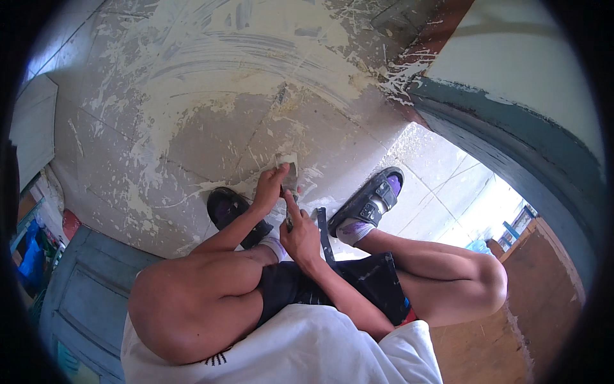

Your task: Scraping paint residue from a floor and then mixing paint in a bucket.

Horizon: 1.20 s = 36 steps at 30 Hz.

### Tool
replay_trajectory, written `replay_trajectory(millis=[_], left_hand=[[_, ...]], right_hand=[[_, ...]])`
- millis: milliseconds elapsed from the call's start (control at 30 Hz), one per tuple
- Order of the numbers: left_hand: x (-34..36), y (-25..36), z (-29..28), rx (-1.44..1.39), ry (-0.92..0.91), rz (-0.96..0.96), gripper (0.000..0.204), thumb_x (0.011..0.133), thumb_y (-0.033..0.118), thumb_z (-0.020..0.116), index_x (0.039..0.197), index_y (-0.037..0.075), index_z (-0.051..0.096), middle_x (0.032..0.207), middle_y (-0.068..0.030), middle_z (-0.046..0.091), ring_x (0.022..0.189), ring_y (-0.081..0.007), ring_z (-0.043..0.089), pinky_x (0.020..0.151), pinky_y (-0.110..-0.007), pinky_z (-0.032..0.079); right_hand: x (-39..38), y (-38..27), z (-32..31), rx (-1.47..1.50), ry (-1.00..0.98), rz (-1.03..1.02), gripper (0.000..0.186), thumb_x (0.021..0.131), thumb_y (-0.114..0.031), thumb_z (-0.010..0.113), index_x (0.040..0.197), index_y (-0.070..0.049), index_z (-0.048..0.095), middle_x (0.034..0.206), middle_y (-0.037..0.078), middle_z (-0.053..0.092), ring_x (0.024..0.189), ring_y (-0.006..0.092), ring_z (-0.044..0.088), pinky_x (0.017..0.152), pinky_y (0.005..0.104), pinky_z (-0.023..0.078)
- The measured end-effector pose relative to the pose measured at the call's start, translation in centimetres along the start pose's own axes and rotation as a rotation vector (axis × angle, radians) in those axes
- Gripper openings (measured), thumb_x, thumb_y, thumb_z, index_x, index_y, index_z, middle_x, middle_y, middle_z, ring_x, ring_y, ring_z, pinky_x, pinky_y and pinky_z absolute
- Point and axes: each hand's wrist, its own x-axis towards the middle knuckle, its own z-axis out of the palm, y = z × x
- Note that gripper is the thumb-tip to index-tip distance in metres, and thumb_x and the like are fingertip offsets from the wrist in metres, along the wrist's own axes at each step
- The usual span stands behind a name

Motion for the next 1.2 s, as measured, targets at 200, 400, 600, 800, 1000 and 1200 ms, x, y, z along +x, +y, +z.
replay_trajectory(millis=[200,400,600,800,1000,1200], left_hand=[[0.3,-0.1,0.2,-0.082,0.053,0.039,0.042,0.089,0.039,0.048,0.081,0.000,0.060,0.066,-0.0070,0.061,0.055,-0.0150,0.063,0.045,-0.024,0.048],[1.4,2.0,-0.8,-0.001,-0.001,0.074,0.041,0.088,0.039,0.049,0.080,0.000,0.061,0.067,-0.0073,0.062,0.055,-0.0164,0.063,0.046,-0.025,0.049],[0.5,1.3,-0.1,-0.030,-0.010,-0.005,0.042,0.087,0.039,0.050,0.084,-0.001,0.061,0.069,-0.0070,0.062,0.055,-0.0154,0.062,0.048,-0.025,0.048],[2.2,4.4,-0.9,-0.048,0.082,0.123,0.040,0.089,0.034,0.048,0.080,-0.003,0.061,0.067,-0.0115,0.063,0.054,-0.0175,0.062,0.046,-0.026,0.049],[1.8,3.9,-1.6,-0.146,0.027,0.012,0.037,0.087,0.034,0.052,0.089,-0.002,0.060,0.073,-0.0090,0.063,0.059,-0.0194,0.064,0.047,-0.027,0.050],[3.2,5.8,-2.4,-0.114,0.083,0.165,0.037,0.089,0.034,0.047,0.082,-0.001,0.058,0.068,-0.0106,0.062,0.058,-0.0191,0.064,0.050,-0.027,0.050]], right_hand=[[0.4,-1.0,-1.0,0.030,0.004,-0.013,0.063,0.072,-0.004,0.054,0.132,-0.012,0.037,0.096,0.025,0.058,0.088,0.0401,0.057,0.076,0.0437,0.046],[1.6,-1.8,-1.0,0.078,0.042,-0.037,0.062,0.072,-0.005,0.053,0.132,-0.011,0.038,0.102,0.025,0.057,0.091,0.0401,0.056,0.079,0.0440,0.044],[0.7,-0.8,-0.7,0.048,0.003,0.002,0.062,0.071,-0.005,0.053,0.131,-0.010,0.037,0.100,0.026,0.057,0.089,0.0412,0.056,0.079,0.0434,0.045],[3.6,-2.9,-1.6,0.064,0.065,-0.111,0.062,0.070,-0.004,0.054,0.131,-0.010,0.039,0.100,0.025,0.058,0.090,0.0397,0.057,0.078,0.0430,0.046],[3.1,-3.3,-1.7,0.013,0.095,-0.173,0.062,0.070,-0.008,0.055,0.130,-0.012,0.040,0.079,0.022,0.058,0.071,0.0391,0.059,0.063,0.0464,0.048],[5.2,-4.1,-1.4,0.014,0.110,-0.168,0.059,0.071,-0.007,0.054,0.128,-0.012,0.042,0.091,0.025,0.059,0.083,0.0407,0.057,0.072,0.0456,0.046]])
